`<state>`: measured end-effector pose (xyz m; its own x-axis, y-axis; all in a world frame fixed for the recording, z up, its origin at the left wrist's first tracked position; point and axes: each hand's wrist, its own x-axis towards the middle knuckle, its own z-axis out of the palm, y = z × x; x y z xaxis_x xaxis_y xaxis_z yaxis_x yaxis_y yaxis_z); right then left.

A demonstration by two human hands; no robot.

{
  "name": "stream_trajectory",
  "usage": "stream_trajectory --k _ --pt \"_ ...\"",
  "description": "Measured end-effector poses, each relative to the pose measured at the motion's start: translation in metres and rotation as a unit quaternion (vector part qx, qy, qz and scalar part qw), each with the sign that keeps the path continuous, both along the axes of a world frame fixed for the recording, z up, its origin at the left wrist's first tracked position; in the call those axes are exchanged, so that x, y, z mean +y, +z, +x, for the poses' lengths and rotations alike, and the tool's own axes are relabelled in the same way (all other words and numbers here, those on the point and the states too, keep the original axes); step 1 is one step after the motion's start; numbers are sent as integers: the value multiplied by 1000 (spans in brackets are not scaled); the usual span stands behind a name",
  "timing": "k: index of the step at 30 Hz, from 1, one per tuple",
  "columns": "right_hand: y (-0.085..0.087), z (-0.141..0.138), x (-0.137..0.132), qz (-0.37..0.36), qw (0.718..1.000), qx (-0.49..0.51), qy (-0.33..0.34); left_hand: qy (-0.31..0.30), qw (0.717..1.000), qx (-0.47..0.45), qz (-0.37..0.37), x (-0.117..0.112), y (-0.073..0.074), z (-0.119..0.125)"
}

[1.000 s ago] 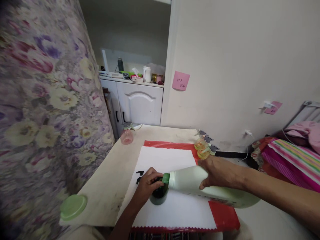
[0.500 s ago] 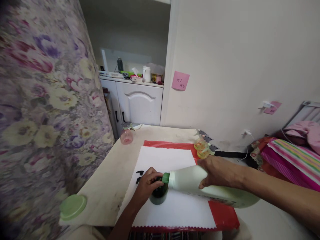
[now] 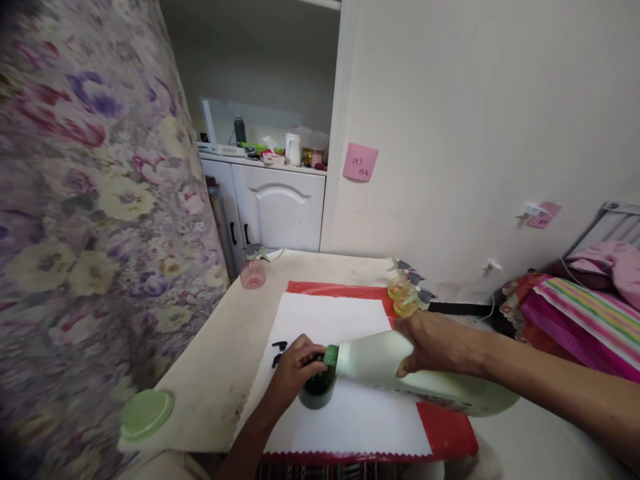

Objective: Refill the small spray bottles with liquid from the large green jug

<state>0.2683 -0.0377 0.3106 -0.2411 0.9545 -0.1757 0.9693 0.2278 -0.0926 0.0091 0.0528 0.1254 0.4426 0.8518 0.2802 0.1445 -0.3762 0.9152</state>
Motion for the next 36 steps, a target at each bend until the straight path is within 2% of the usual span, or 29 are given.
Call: stream_trajectory --k 6,36 --pt "2 -3 -1 -9 1000 2 -16 -7 1000 -4 0 0 2 0" --pt "-6 7 4 -9 1000 -2 -15 -2 1000 22 12 2 1 0"
